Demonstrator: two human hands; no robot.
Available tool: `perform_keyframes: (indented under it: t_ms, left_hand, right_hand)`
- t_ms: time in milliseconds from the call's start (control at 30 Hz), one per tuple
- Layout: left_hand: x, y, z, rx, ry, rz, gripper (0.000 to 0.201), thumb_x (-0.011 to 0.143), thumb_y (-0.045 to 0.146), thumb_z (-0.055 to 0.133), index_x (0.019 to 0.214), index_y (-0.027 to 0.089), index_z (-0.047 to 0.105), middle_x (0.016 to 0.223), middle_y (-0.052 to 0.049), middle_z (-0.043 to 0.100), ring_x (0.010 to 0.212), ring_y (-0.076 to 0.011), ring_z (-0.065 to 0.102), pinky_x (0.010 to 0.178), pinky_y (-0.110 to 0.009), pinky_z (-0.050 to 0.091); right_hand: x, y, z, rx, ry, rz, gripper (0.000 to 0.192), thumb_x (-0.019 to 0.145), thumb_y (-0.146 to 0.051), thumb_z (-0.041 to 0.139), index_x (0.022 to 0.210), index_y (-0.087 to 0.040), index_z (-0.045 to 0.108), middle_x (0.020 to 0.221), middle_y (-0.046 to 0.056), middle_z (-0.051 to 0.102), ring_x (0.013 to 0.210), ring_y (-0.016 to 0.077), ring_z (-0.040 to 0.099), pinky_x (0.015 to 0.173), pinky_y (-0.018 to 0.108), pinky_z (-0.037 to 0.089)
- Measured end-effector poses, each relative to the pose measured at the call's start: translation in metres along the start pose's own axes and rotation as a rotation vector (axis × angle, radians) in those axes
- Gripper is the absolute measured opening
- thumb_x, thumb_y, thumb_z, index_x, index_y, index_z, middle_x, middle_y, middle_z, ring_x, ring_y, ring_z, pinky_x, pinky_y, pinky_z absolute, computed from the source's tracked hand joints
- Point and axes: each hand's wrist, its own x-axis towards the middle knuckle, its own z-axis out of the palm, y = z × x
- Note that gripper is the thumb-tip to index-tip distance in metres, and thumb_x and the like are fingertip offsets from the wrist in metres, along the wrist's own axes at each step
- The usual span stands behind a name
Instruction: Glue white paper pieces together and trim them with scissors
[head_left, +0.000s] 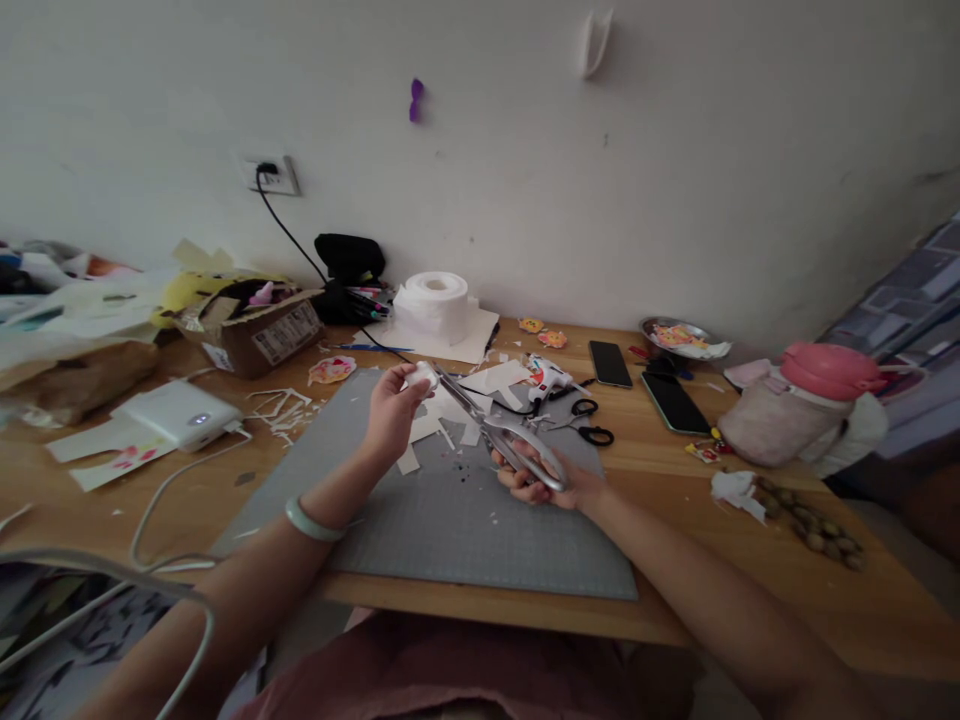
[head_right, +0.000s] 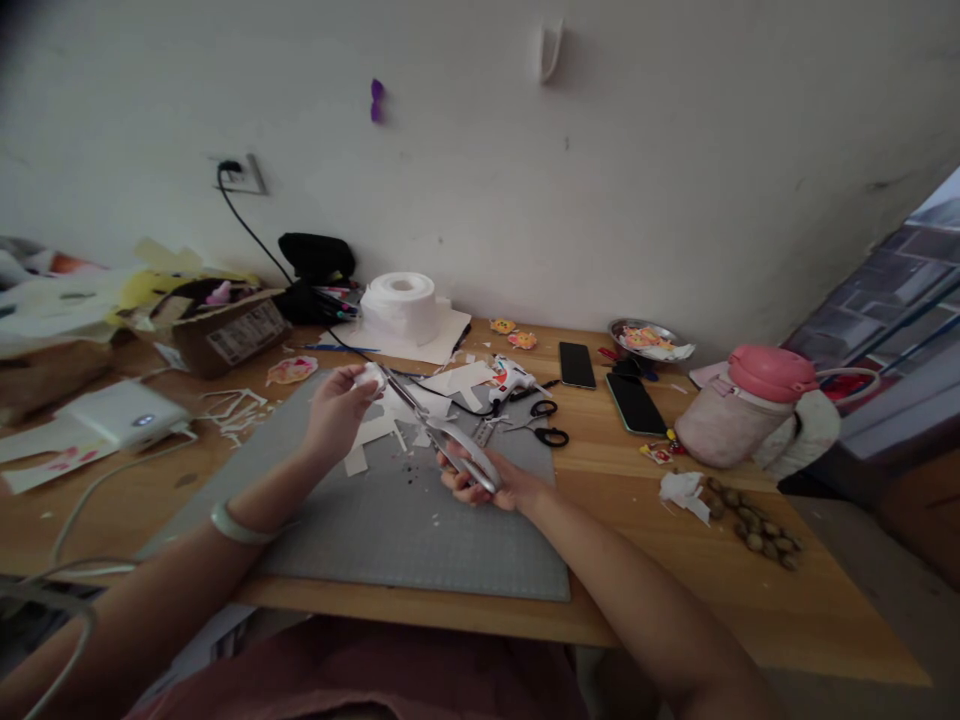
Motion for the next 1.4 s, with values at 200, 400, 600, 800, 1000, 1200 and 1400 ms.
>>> perform_keyframes:
  t_ms: [200,400,600,800,1000,1200,1400]
  left_hand:
    - [0.001,-0.001,0.000,0.058,0.017,0.017,0.033,0.052,0.024,0.070,0.079,0.019,0.051,0.070,0.003,0.058,0.057,-0.0105,0.056,0.058,-0.026,0.046]
    - [0.000,-0.003,-0.001,0.079,0.007,0.057,0.037,0.051,0.023,0.072,0.081,0.019,0.051,0.073,0.003,0.059,0.060,-0.0111,0.059,0.060,-0.026,0.046]
    - [-0.002,-0.004,-0.001,0.131,-0.031,0.051,0.034,0.054,0.025,0.070,0.081,0.019,0.050,0.074,0.003,0.059,0.061,-0.0121,0.059,0.061,-0.027,0.047]
    - [-0.004,-0.003,0.001,0.146,-0.040,0.046,0.035,0.054,0.026,0.069,0.082,0.019,0.050,0.074,0.003,0.058,0.060,-0.0119,0.058,0.061,-0.027,0.045]
    - [-0.003,-0.003,0.000,0.143,-0.041,0.044,0.035,0.054,0.026,0.069,0.082,0.019,0.050,0.074,0.002,0.058,0.060,-0.0120,0.058,0.061,-0.027,0.044]
    - [-0.002,-0.004,0.000,0.110,-0.011,0.040,0.035,0.053,0.025,0.070,0.080,0.019,0.049,0.075,0.002,0.059,0.059,-0.0114,0.057,0.064,-0.028,0.044]
    - [0.000,-0.004,-0.001,0.119,-0.002,0.034,0.036,0.053,0.026,0.069,0.082,0.019,0.048,0.074,0.002,0.058,0.060,-0.0119,0.058,0.064,-0.029,0.044]
  right_hand:
    - [0.002,0.001,0.000,-0.050,0.018,0.006,0.031,0.077,-0.042,0.061,0.086,-0.019,0.043,0.054,-0.010,0.037,0.036,0.0013,0.018,0.035,0.016,0.004]
    - [0.001,0.000,0.007,-0.113,0.074,-0.004,0.034,0.073,-0.042,0.064,0.084,-0.019,0.041,0.054,-0.010,0.036,0.036,0.0006,0.018,0.036,0.018,0.003]
    - [0.000,-0.002,0.015,-0.190,0.091,-0.033,0.029,0.074,-0.034,0.065,0.084,-0.020,0.041,0.055,-0.011,0.034,0.038,0.0005,0.020,0.037,0.017,0.004]
    - [0.000,0.000,0.014,-0.297,0.102,-0.098,0.029,0.072,-0.034,0.065,0.083,-0.019,0.042,0.056,-0.011,0.034,0.038,0.0002,0.020,0.036,0.016,0.008]
    - [0.002,0.002,0.011,-0.293,0.094,-0.088,0.025,0.077,-0.035,0.059,0.081,-0.020,0.039,0.055,-0.012,0.033,0.037,0.0007,0.018,0.036,0.016,0.008]
    - [0.000,0.001,0.012,-0.246,0.117,-0.087,0.024,0.076,-0.033,0.059,0.078,-0.020,0.039,0.054,-0.011,0.032,0.037,0.0009,0.019,0.037,0.017,0.007]
    - [-0.002,-0.004,0.013,-0.133,0.157,-0.034,0.025,0.075,-0.036,0.059,0.080,-0.020,0.040,0.051,-0.012,0.031,0.035,0.0008,0.016,0.038,0.019,0.004]
